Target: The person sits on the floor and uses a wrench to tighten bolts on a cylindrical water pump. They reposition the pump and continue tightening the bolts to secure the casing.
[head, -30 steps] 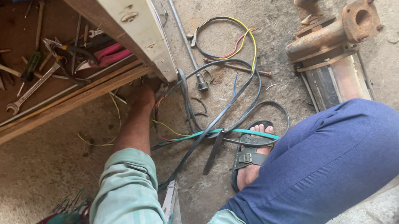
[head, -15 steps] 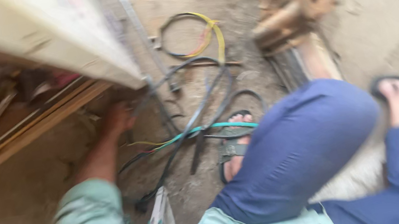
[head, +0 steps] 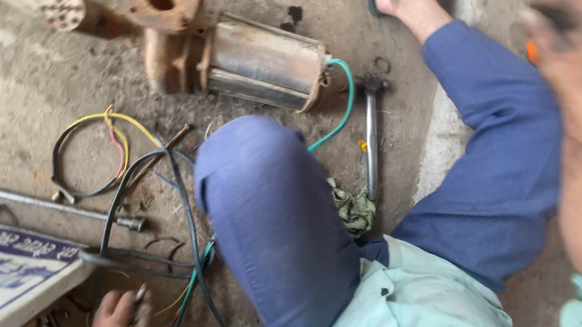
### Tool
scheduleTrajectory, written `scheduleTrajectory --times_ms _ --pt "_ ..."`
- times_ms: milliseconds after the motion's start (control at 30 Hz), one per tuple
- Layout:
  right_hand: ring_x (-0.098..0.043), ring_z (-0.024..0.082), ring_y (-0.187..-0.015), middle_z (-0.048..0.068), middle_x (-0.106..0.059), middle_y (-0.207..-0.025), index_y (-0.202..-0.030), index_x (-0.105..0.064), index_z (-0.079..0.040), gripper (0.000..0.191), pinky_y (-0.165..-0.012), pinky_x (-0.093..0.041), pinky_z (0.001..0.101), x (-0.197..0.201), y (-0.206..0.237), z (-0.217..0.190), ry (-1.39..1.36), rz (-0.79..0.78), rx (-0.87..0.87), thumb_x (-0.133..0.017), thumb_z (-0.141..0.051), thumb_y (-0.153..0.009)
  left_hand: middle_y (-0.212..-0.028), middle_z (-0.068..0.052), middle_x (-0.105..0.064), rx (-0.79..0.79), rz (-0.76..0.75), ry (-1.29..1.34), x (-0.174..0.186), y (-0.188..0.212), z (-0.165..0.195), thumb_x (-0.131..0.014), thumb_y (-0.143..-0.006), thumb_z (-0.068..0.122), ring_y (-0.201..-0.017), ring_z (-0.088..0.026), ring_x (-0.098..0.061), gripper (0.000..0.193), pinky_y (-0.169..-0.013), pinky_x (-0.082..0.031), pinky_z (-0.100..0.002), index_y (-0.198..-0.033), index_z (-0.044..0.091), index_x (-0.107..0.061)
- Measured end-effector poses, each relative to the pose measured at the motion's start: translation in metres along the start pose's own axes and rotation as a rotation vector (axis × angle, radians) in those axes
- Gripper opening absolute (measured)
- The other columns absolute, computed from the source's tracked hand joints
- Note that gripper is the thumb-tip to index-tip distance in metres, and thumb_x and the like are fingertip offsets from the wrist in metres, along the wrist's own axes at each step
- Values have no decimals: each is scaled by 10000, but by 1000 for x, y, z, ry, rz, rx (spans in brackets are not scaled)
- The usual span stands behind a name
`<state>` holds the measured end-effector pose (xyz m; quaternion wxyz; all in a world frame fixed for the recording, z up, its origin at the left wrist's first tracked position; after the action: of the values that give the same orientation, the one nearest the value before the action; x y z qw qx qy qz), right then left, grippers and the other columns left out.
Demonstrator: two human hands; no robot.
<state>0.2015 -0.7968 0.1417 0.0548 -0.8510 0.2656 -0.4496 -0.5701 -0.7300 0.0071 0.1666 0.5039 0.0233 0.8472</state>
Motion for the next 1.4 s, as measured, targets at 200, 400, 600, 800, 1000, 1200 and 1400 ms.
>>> scheduleTrajectory --times_ms 200,400,600,800,1000,1200,1400 --pt "-738 190 -979 99 -774 -1085 -1177 -756 -65 229 -893 -600 344 -133 -33 -93 -191 -205 -39 -765 -222 -1010 -705 -174 -619 -92 -57 343 -15 -166 178 -633 -1050 308 -644 -268 -569 351 -612 -472 -421 -911 -14 -650" --pt "-725 190 -936 86 -735 -1025 -1469 -526 -100 704 -837 -609 360 -232 -26 -137 -355 -376 56 -821 -290 -858 -680 29 -581 132 -346 1011 -50 -316 317 -599 -1047 333 -530 -66 -477 286 -457 -373 -233 -987 89 -736" --pt "-660 122 -852 35 -658 -966 -1525 -386 -128 771 -688 -588 299 -278 -50 -122 -1127 -541 -646 -753 -340 -881 -732 12 -618 -16 -619 1120 -105 -366 365 -584 -1083 389 -589 -59 -486 371 -508 -391 -235 -992 59 -726" --pt "-594 105 -669 34 -625 -821 -1189 -692 -22 304 -541 -513 238 -284 -65 -60 -978 -444 -609 -671 -266 -1009 -849 -39 -723 -95 -360 905 -91 -423 344 -372 -1065 587 -749 -117 -677 626 -645 -557 -298 -990 78 -728" --pt "-622 74 -702 6 -652 -841 -1181 -667 -31 259 -560 -528 226 -239 -28 -19 -745 -316 -573 -617 -233 -1027 -991 -105 -727 -221 38 233 -60 -501 337 -367 -1039 636 -829 -202 -694 648 -699 -592 -404 -1030 83 -704" --pt "-611 56 -720 -11 -655 -846 -1286 -660 -53 303 -598 -522 217 -239 -9 -2 -708 -234 -671 -630 -194 -1020 -868 -70 -663 -247 58 30 -89 -545 345 -453 -1080 601 -829 -240 -671 562 -908 -494 -566 -1023 101 -704" --pt "-640 60 -721 -6 -681 -828 -1269 -679 -53 286 -609 -550 225 -244 -23 0 -624 -239 -597 -635 -197 -1025 -807 -61 -714 -199 -59 -275 -116 -569 349 -457 -1060 620 -810 -228 -685 563 -1166 -11 -700 -984 131 -727"
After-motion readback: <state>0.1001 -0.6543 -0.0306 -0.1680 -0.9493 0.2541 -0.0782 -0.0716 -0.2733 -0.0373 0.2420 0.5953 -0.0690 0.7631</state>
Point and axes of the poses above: each hand's wrist, its own y-axis away from the middle knuckle, its own x-axis out of the back of the hand, z = x × y, the point moved 4 cm from there along -y, towards the middle knuckle
